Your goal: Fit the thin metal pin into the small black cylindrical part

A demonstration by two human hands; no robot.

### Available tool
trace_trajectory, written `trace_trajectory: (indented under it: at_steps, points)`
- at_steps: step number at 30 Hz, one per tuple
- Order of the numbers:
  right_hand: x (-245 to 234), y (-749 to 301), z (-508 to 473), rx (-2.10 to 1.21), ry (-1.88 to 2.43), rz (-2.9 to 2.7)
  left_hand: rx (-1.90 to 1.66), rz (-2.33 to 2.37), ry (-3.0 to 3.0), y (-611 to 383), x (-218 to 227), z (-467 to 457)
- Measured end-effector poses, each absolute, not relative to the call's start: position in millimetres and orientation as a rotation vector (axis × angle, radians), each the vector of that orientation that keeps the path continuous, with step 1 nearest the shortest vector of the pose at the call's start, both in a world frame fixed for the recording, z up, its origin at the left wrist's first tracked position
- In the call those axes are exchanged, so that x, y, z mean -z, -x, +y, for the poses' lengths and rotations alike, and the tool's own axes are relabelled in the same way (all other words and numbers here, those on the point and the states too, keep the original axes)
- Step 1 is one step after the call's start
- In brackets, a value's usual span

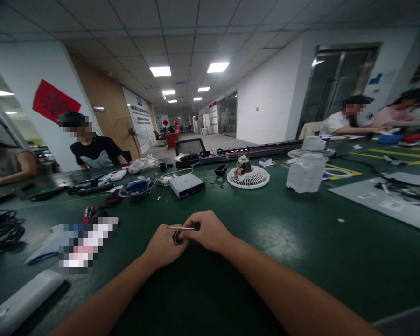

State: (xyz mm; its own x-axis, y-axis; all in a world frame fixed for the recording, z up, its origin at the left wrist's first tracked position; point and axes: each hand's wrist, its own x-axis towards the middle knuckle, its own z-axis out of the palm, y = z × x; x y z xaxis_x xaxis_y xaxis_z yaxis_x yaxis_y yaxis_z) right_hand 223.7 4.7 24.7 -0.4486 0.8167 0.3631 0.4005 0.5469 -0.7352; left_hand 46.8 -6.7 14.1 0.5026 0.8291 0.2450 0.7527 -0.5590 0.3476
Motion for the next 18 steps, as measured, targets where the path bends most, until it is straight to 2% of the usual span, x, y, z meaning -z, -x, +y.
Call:
trace_trajectory:
  at_steps: [4, 10, 18]
  points:
    - [-19, -224, 7, -0.835, 0.989, -2.03, -0.535, 1.34, -2.564, -47, -15, -8]
    - [-5, -220, 13, -1.162, 0.94, -1.904, -0.466, 1.329, -2.621, -49, -16, -8]
    - [-9, -220, 9, -0.933, 0.979, -2.003, -0.471, 1.345, -2.617, -45, -15, -8]
